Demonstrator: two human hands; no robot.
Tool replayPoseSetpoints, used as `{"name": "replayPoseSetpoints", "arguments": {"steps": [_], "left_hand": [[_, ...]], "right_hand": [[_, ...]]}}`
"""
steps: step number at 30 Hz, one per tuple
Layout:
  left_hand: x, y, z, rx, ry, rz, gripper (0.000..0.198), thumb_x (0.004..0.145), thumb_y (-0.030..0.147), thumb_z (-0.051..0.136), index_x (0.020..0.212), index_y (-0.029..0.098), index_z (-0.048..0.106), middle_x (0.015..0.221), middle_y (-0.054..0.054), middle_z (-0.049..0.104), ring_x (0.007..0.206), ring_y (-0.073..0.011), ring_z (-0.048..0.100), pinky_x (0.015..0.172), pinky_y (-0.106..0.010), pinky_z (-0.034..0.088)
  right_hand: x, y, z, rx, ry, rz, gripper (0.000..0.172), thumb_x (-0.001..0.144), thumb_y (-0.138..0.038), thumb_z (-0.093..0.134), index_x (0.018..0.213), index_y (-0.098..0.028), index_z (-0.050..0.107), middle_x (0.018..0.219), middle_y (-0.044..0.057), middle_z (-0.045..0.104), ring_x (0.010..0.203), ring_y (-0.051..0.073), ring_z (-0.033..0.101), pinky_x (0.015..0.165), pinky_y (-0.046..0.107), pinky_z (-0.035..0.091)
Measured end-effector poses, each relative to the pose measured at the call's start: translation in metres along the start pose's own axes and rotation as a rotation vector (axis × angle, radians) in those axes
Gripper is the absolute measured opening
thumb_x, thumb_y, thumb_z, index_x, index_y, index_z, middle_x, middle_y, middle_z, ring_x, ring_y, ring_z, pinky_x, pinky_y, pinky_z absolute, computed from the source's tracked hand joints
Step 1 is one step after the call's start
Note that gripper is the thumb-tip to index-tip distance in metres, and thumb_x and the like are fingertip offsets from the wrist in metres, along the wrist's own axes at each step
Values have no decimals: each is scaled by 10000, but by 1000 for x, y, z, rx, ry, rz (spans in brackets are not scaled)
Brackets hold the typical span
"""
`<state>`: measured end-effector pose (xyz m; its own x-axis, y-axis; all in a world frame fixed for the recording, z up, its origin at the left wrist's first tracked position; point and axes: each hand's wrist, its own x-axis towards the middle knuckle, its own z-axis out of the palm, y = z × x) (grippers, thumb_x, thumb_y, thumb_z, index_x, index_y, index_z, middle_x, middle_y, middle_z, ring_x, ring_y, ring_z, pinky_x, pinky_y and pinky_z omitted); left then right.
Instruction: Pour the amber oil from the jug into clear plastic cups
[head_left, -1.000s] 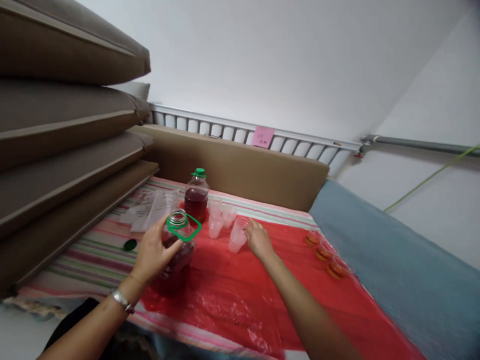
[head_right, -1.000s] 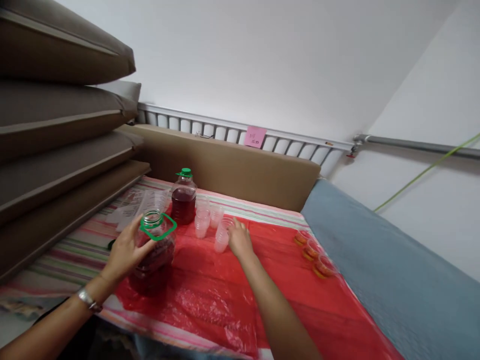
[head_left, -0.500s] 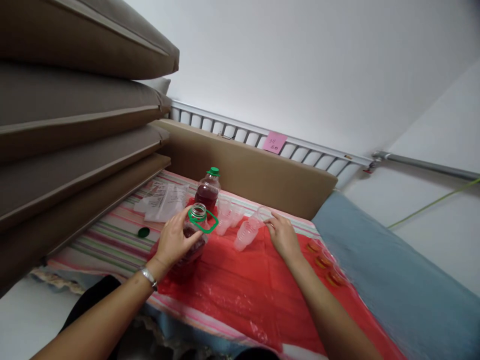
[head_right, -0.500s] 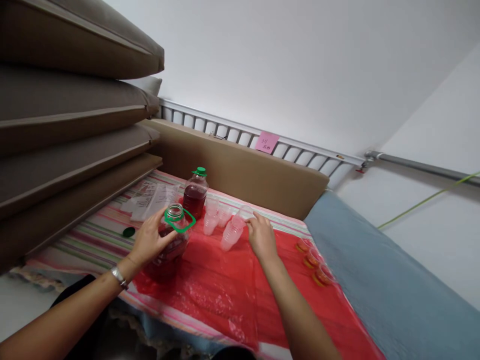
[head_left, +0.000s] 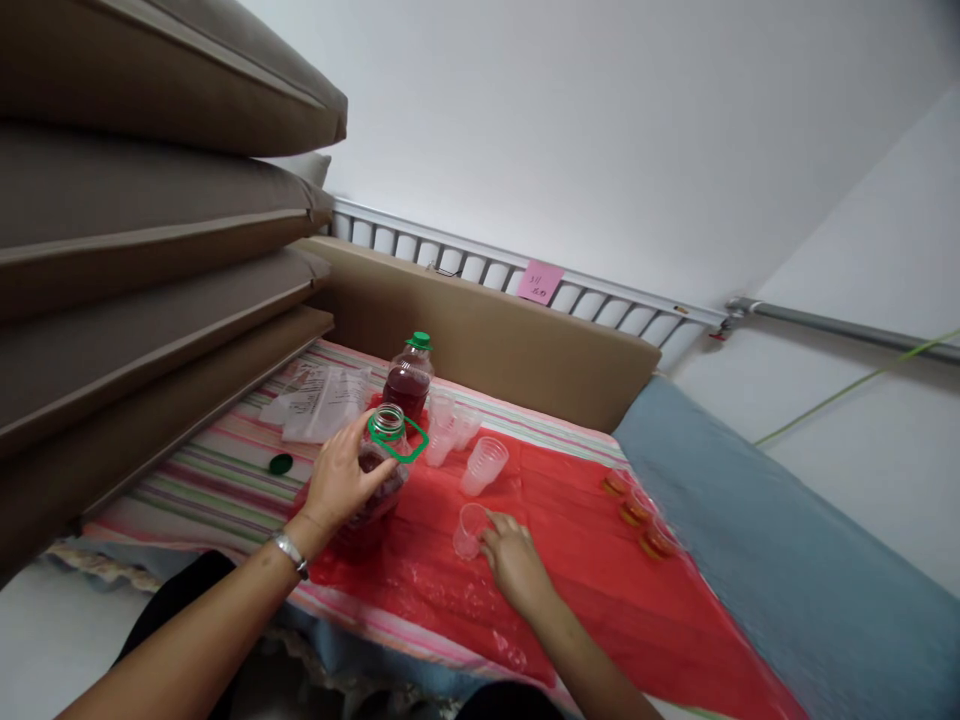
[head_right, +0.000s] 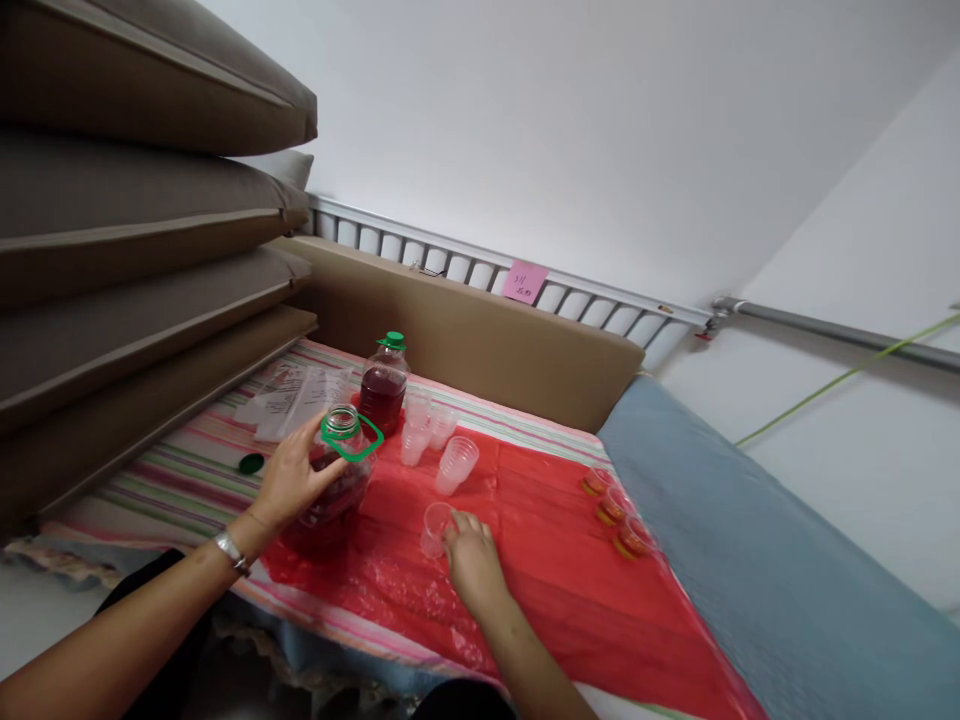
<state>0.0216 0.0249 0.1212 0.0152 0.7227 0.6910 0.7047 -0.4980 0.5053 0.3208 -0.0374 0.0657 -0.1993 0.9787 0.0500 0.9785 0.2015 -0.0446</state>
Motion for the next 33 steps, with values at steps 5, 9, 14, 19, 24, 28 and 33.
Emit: {"name": "replayPoseSetpoints", "arguments": {"steps": [5, 9, 14, 19, 24, 28, 33], "left_hand": [[0, -1, 1, -2, -13, -6, 654, 799, 434, 647, 1361, 181, 430, 1314, -154, 607, 1196, -315, 582, 997, -470, 467], [1, -2, 1, -3, -17, -5, 679, 787, 427, 661, 1379, 211, 410, 1322, -139, 604, 1204, -312, 579, 1006, -471, 461], [0, -1, 0, 15, -4, 5, 648, 796, 417, 651, 1366, 211, 421, 1320, -133, 606, 1204, -305, 580, 1010, -466, 461], [-1, 0, 0, 32, -3, -1, 636, 799, 418, 647, 1355, 197, 432, 1324, -133, 605, 1212, -298, 574, 1014, -446, 462], [-1, -1, 1, 29, -11, -5, 644, 801, 420, 644, 1357, 179, 424, 1318, -148, 603, 1202, -303, 578, 1015, -455, 456], [-1, -1, 0, 27, -14, -3, 628, 808, 415, 638, 1348, 170, 432, 1311, -155, 606, 1196, -307, 579, 1003, -457, 462], [-1, 0, 0, 18, -1, -7, 625, 806, 424, 642, 1337, 162, 444, 1291, -159, 618, 1170, -306, 594, 983, -454, 471]], "right_hand": [[18, 24, -23, 97, 143, 35, 291, 936, -283, 477, 1091, -209, 712, 1302, 118, 621, 1212, 260, 553, 1028, 423, 411], [59, 39, -33, 36, 279, 190, 380, 917, -197, 457, 1258, -184, 624, 1414, 146, 515, 1289, 277, 476, 1048, 450, 380], [100, 43, -29, 25, 250, 266, 341, 878, -159, 504, 1164, -200, 685, 1449, 150, 477, 1309, 323, 438, 1009, 472, 394], [109, 47, -30, 25, 213, 275, 243, 878, -176, 528, 995, -188, 741, 1385, 148, 543, 1281, 308, 457, 1009, 444, 386], [107, 52, -35, 31, 192, 286, 208, 877, -197, 561, 961, -184, 749, 1319, 138, 602, 1228, 293, 510, 964, 412, 407], [106, 52, -50, 21, 220, 281, 204, 886, -215, 563, 967, -198, 750, 1294, 122, 623, 1184, 283, 544, 932, 391, 415], [100, 36, -82, -4, 335, 234, 239, 920, -241, 514, 1015, -198, 729, 1362, 119, 568, 1237, 285, 487, 971, 403, 375]]}}
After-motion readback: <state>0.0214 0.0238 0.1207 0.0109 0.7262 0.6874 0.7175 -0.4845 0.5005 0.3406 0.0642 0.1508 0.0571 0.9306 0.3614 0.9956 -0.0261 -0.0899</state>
